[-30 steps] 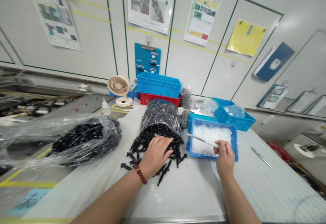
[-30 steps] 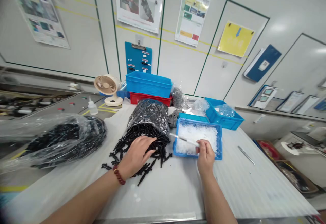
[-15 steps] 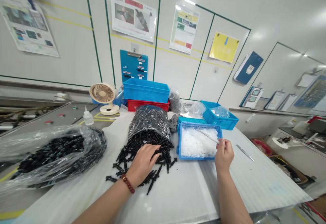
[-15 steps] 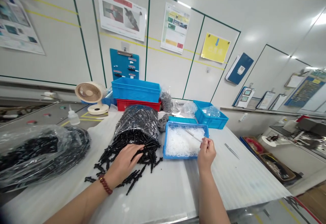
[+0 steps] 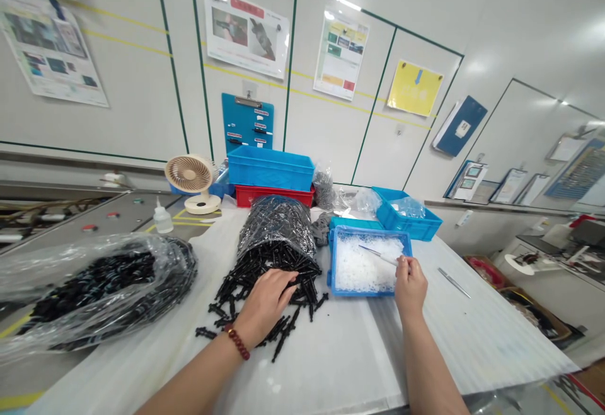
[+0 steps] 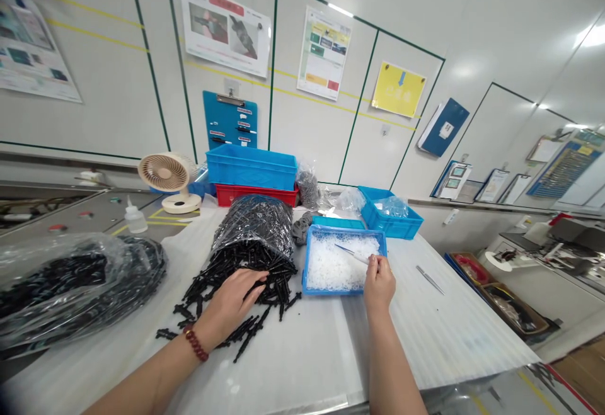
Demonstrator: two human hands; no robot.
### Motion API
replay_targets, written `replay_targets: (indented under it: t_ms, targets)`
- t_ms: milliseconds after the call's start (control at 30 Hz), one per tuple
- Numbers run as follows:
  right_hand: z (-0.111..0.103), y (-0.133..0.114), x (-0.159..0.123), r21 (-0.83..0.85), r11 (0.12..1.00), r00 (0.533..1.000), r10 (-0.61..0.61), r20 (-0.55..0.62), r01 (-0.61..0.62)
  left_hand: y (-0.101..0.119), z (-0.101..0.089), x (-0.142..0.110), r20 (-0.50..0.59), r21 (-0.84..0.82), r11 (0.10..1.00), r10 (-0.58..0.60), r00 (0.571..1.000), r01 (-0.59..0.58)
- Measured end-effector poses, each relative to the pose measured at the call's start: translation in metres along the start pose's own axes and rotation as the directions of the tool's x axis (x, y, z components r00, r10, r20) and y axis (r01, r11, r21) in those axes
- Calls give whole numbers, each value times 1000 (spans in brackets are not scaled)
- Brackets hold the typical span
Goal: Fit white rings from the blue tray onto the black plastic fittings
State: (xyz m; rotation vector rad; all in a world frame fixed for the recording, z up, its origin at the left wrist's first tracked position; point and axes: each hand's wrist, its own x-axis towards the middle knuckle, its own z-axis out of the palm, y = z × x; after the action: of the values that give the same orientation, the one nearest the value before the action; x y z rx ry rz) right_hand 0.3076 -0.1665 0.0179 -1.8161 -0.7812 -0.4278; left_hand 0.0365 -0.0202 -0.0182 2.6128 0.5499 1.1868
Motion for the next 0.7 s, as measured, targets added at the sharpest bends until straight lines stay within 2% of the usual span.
replay_targets:
  t_ms: [267, 433, 700]
  targets:
    - [3, -2, -1, -10, 1000, 1000, 4, 18, -3, 1, 0, 1, 13, -4, 1000, 9, 1000, -9]
    - [3, -4, -3, 26, 1000, 1000, -10, -11, 11, -2, 3, -1, 33, -7, 1000, -5, 999, 5]
    - [7, 1, -3, -111, 991, 997, -69, 34, 72, -1, 3, -1, 55, -23, 1000, -15, 998, 16]
